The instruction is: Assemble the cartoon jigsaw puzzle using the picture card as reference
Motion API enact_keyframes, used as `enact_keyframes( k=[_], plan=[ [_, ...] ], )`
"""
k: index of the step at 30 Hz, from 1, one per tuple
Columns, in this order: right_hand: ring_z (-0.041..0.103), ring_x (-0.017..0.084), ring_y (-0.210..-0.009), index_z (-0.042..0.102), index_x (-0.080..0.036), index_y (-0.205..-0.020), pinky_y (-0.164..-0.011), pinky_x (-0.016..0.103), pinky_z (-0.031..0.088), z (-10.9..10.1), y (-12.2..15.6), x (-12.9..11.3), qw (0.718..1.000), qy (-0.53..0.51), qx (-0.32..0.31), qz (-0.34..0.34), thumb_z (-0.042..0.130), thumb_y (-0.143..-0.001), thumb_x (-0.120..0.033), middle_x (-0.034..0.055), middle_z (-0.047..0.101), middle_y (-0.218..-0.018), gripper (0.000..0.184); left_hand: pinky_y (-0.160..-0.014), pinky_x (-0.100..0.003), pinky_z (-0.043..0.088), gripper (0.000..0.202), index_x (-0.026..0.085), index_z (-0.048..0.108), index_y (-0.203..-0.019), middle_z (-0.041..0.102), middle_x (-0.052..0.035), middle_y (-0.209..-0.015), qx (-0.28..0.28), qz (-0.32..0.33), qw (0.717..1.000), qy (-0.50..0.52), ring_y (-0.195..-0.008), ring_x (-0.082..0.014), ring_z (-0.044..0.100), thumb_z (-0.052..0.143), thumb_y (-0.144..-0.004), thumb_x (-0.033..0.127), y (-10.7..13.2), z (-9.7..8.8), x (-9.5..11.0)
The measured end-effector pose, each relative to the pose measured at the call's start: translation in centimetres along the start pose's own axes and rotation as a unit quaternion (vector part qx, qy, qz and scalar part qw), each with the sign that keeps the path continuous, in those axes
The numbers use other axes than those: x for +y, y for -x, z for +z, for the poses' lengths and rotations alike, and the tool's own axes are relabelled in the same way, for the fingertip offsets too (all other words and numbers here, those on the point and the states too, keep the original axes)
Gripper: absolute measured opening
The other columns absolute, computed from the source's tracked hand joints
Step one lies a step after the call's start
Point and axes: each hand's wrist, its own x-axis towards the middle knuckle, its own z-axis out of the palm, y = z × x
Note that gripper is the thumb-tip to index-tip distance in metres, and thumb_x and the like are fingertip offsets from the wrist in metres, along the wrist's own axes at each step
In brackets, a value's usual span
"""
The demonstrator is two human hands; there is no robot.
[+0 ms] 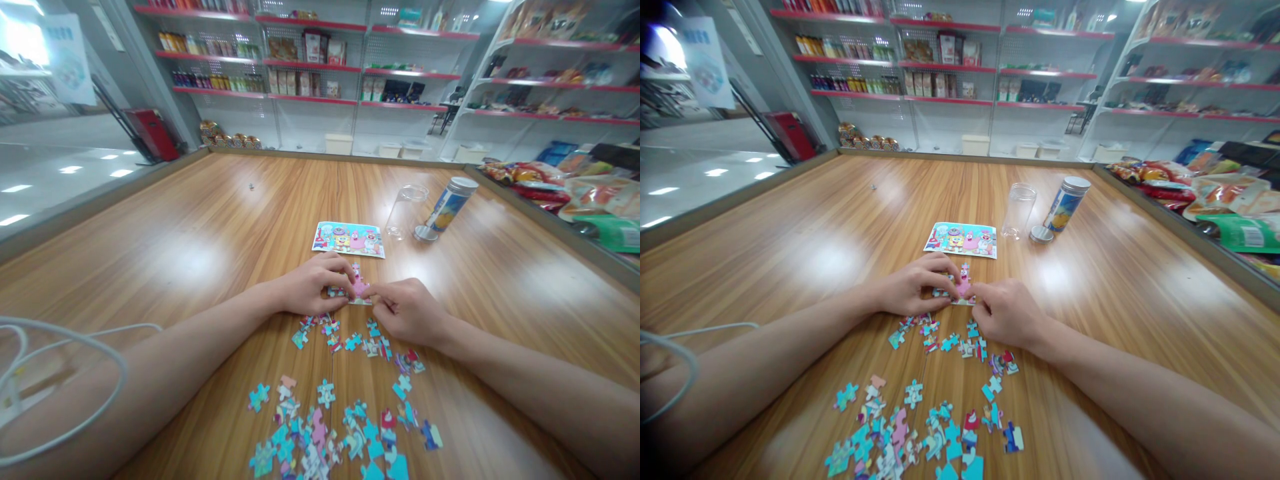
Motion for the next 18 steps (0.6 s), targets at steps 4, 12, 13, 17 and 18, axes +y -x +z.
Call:
enact_keyframes(
  k=[4, 12, 13, 17, 18],
  plan=[
    [0.057, 0.01, -0.051, 0.078, -0.019, -0.091, -0.054, 0.022, 0.039, 0.08, -0.13, 0.06, 1.0, -0.01, 0.0, -0.004, 0.053, -0.078, -0.012, 0.0005, 0.07, -0.064, 0.029, -0.098, -0.039, 0.047, 0.014, 0.021, 0.075, -0.097, 0.068, -0.0084, -0.109, -0.003, -0.003, 1.0, 0.0, -0.105, -0.0214, 0.061, 0.064, -0.089, 0.022, -0.06, -0.06, 0.1],
    [0.061, 0.013, -0.054, 0.076, -0.019, -0.079, -0.056, 0.023, 0.04, -0.09, -0.27, -0.14, 0.999, -0.001, -0.049, 0.024, 0.055, -0.077, -0.012, 0.001, 0.07, -0.062, 0.022, -0.099, -0.041, 0.047, 0.013, 0.023, 0.076, -0.096, 0.068, -0.0084, -0.109, -0.005, -0.006, 1.0, 0.004, -0.105, -0.0217, 0.059, 0.065, -0.089, 0.022, -0.04, -0.17, 0.13],
    [0.062, 0.013, -0.054, 0.076, -0.019, -0.079, -0.056, 0.023, 0.04, -0.12, -0.28, -0.13, 0.998, 0.0, -0.051, 0.026, 0.055, -0.077, -0.012, 0.0011, 0.071, -0.063, 0.022, -0.1, -0.041, 0.047, 0.013, 0.023, 0.076, -0.096, 0.068, -0.0081, -0.109, -0.007, -0.005, 1.0, 0.002, -0.106, -0.022, 0.058, 0.065, -0.089, 0.022, -0.06, -0.19, 0.14],
    [0.063, 0.013, -0.054, 0.078, -0.019, -0.08, -0.056, 0.023, 0.041, -0.24, -0.28, -0.04, 0.999, -0.012, -0.042, 0.026, 0.055, -0.078, -0.011, 0.0016, 0.073, -0.065, 0.024, -0.105, -0.044, 0.045, 0.015, 0.026, 0.078, -0.096, 0.065, -0.0081, -0.116, -0.01, -0.005, 1.0, -0.011, -0.113, -0.0237, 0.054, 0.067, -0.087, 0.021, -0.06, -0.28, 0.18],
    [0.064, 0.013, -0.054, 0.078, -0.019, -0.081, -0.057, 0.023, 0.042, -0.24, -0.27, -0.02, 0.999, -0.015, -0.038, 0.025, 0.055, -0.078, -0.011, 0.0018, 0.074, -0.066, 0.025, -0.106, -0.044, 0.045, 0.015, 0.027, 0.079, -0.096, 0.064, -0.0083, -0.118, -0.01, -0.005, 1.0, -0.012, -0.114, -0.0241, 0.053, 0.068, -0.086, 0.021, -0.02, -0.29, 0.16]
  ],
)
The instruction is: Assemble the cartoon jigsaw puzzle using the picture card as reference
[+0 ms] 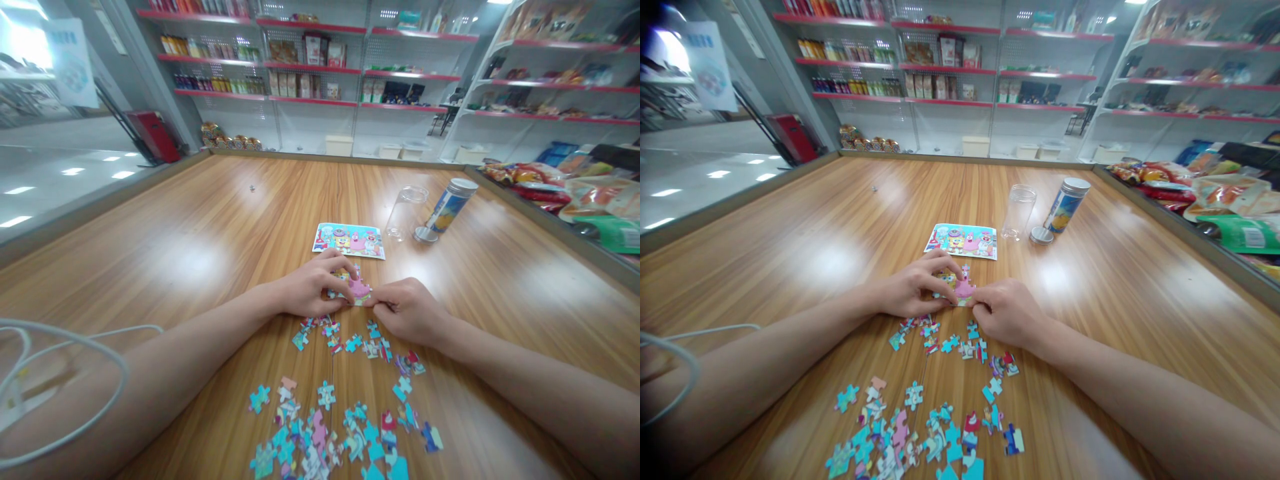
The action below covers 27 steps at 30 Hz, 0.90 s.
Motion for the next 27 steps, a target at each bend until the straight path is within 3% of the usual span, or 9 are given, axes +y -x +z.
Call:
enact_keyframes(
  k=[9, 12, 17, 19, 23, 27],
  plan=[
    [0.066, 0.014, -0.057, 0.08, -0.021, -0.084, -0.059, 0.024, 0.045, 0.2, 0.1, 0.2, 1.0, 0.004, 0.021, -0.015, 0.056, -0.08, -0.011, 0.0023, 0.076, -0.07, 0.027, -0.108, -0.046, 0.043, 0.02, 0.033, 0.08, -0.096, 0.061, -0.0062, -0.123, 0.005, 0.001, 1.0, -0.011, -0.116, -0.024, 0.05, 0.071, -0.084, 0.02, 0.4, 0.1, -0.4],
    [0.067, 0.015, -0.057, 0.079, -0.02, -0.082, -0.059, 0.024, 0.044, 0.1, 0.0, 0.2, 1.0, 0.006, 0.012, -0.013, 0.056, -0.079, -0.011, 0.0024, 0.075, -0.069, 0.025, -0.107, -0.045, 0.043, 0.018, 0.029, 0.079, -0.097, 0.062, -0.0072, -0.12, 0.009, 0.002, 1.0, -0.014, -0.115, -0.0241, 0.051, 0.069, -0.084, 0.02, 0.3, 0.1, -0.2],
    [0.065, 0.014, -0.058, 0.077, -0.02, -0.08, -0.059, 0.024, 0.041, 0.1, 0.1, 0.0, 1.0, 0.014, 0.006, -0.01, 0.055, -0.079, -0.013, 0.002, 0.074, -0.068, 0.023, -0.097, -0.042, 0.046, 0.015, 0.018, 0.073, -0.094, 0.065, -0.008, -0.1, 0.102, -0.088, 0.989, -0.061, -0.099, -0.022, 0.054, 0.059, -0.087, 0.016, 0.2, 0.4, -0.5],
    [0.059, 0.012, -0.052, 0.076, -0.02, -0.089, -0.057, 0.024, 0.038, 0.1, 0.1, -0.1, 0.999, 0.029, 0.013, 0.005, 0.055, -0.081, -0.016, 0.0004, 0.07, -0.062, 0.023, -0.094, -0.041, 0.047, 0.015, 0.017, 0.072, -0.092, 0.064, -0.0078, -0.095, 0.116, -0.128, 0.981, -0.088, -0.096, -0.0221, 0.054, 0.058, -0.087, 0.015, 0.2, 0.6, -0.8],
    [0.049, 0.011, -0.045, 0.07, -0.019, -0.111, -0.053, 0.025, 0.031, 0.0, -0.1, -0.4, 0.995, 0.075, 0.003, 0.068, 0.059, -0.088, -0.032, -0.0042, 0.057, -0.052, 0.029, -0.092, -0.04, 0.047, 0.014, 0.017, 0.071, -0.092, 0.063, -0.0078, -0.093, 0.09, -0.155, 0.978, -0.11, -0.095, -0.0227, 0.054, 0.059, -0.085, 0.017, 0.2, 0.8, -1.1],
    [0.051, 0.012, -0.048, 0.069, -0.02, -0.108, -0.054, 0.026, 0.028, -0.1, -0.4, -0.5, 0.99, 0.101, -0.025, 0.094, 0.061, -0.089, -0.044, -0.0038, 0.056, -0.054, 0.031, -0.091, -0.04, 0.047, 0.013, 0.016, 0.07, -0.089, 0.063, -0.0084, -0.092, 0.08, -0.153, 0.978, -0.113, -0.095, -0.0228, 0.054, 0.058, -0.086, 0.017, 0.3, 0.8, -1.1]
  ],
)
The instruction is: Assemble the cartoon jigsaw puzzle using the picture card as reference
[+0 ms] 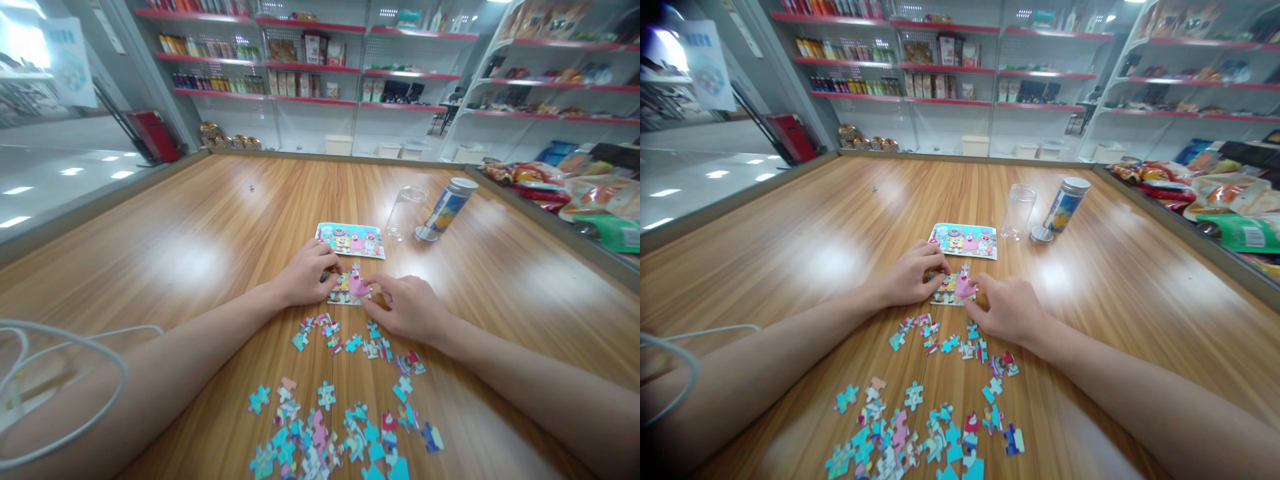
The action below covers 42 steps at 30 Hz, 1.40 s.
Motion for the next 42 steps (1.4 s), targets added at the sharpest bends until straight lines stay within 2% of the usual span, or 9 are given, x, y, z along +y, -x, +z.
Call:
enact_keyframes(
  k=[25, 36, 42],
  plan=[
    [0.058, 0.015, -0.054, 0.066, -0.022, -0.112, -0.057, 0.027, 0.027, -0.11, 0.01, -0.1, 1.0, 0.021, -0.018, 0.011, 0.057, -0.09, -0.044, -0.0016, 0.06, -0.058, 0.032, -0.085, -0.037, 0.046, 0.01, 0.016, 0.065, -0.082, 0.063, -0.0072, -0.087, 0.004, -0.001, 1.0, -0.011, -0.089, -0.0213, 0.055, 0.055, -0.084, 0.015, -0.13, -0.02, 0.07],
    [0.059, 0.016, -0.055, 0.064, -0.023, -0.111, -0.056, 0.027, 0.026, -0.27, 0.05, -0.1, 0.999, 0.031, -0.024, 0.02, 0.057, -0.09, -0.046, -0.0016, 0.061, -0.06, 0.033, -0.084, -0.037, 0.044, 0.005, 0.018, 0.063, -0.083, 0.062, -0.0051, -0.089, -0.006, -0.08, 0.995, -0.051, -0.089, -0.0216, 0.054, 0.059, -0.083, 0.022, 0.06, 0.05, -0.16],
    [0.059, 0.017, -0.056, 0.063, -0.023, -0.111, -0.057, 0.027, 0.026, -0.11, 0.09, -0.06, 0.999, 0.03, -0.019, 0.019, 0.056, -0.09, -0.047, -0.0013, 0.062, -0.061, 0.033, -0.084, -0.037, 0.043, 0.006, 0.018, 0.061, -0.081, 0.062, -0.005, -0.09, -0.008, -0.091, 0.994, -0.055, -0.089, -0.0215, 0.054, 0.059, -0.083, 0.023, 0.1, 0.01, -0.12]
  ],
)
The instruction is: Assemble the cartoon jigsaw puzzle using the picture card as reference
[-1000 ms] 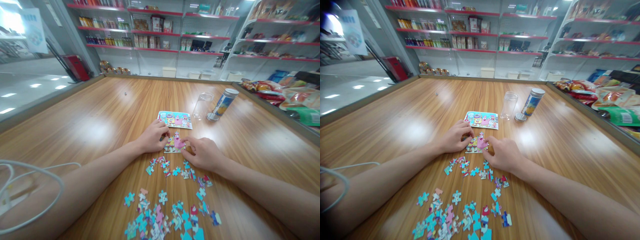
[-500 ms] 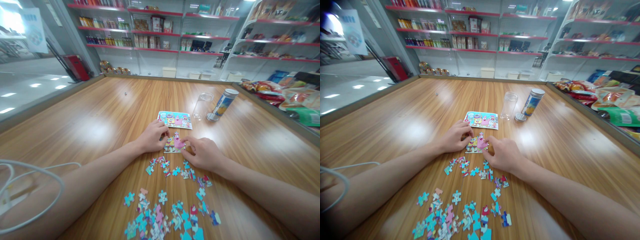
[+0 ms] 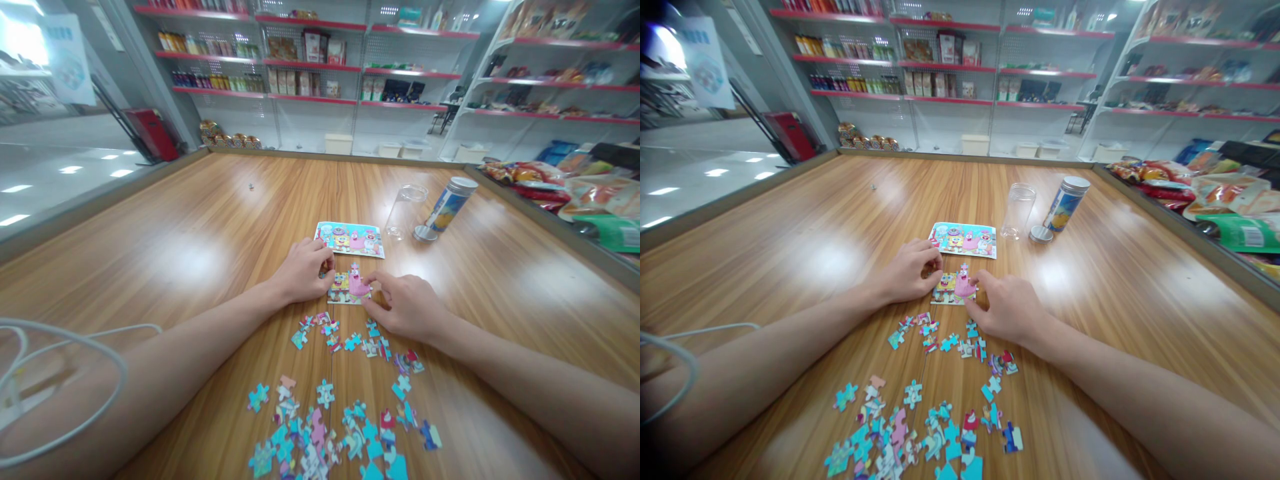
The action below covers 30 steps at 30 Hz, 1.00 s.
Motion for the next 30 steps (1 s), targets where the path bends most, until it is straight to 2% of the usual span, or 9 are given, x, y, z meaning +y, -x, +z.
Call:
enact_keyframes(
  k=[12, 30],
  plan=[
    [0.056, 0.016, -0.053, 0.062, -0.021, -0.109, -0.056, 0.027, 0.024, -0.16, -0.04, -0.11, 1.0, -0.003, -0.001, 0.013, 0.057, -0.09, -0.048, -0.0009, 0.061, -0.059, 0.033, -0.083, -0.037, 0.043, 0.006, 0.017, 0.062, -0.082, 0.062, -0.0051, -0.09, 0.0, 0.009, 1.0, 0.008, -0.089, -0.0212, 0.054, 0.059, -0.084, 0.022, -0.05, 0.1, -0.09],
    [0.062, 0.02, -0.06, 0.06, -0.021, -0.107, -0.057, 0.028, 0.025, -0.32, -0.09, -0.23, 1.0, 0.013, -0.01, 0.014, 0.058, -0.088, -0.051, 0.0009, 0.063, -0.061, 0.035, -0.083, -0.037, 0.043, 0.007, 0.018, 0.062, -0.082, 0.062, -0.0051, -0.089, -0.005, 0.004, 1.0, -0.002, -0.089, -0.0215, 0.054, 0.058, -0.084, 0.023, -0.09, -0.04, 0.02]
  ],
)
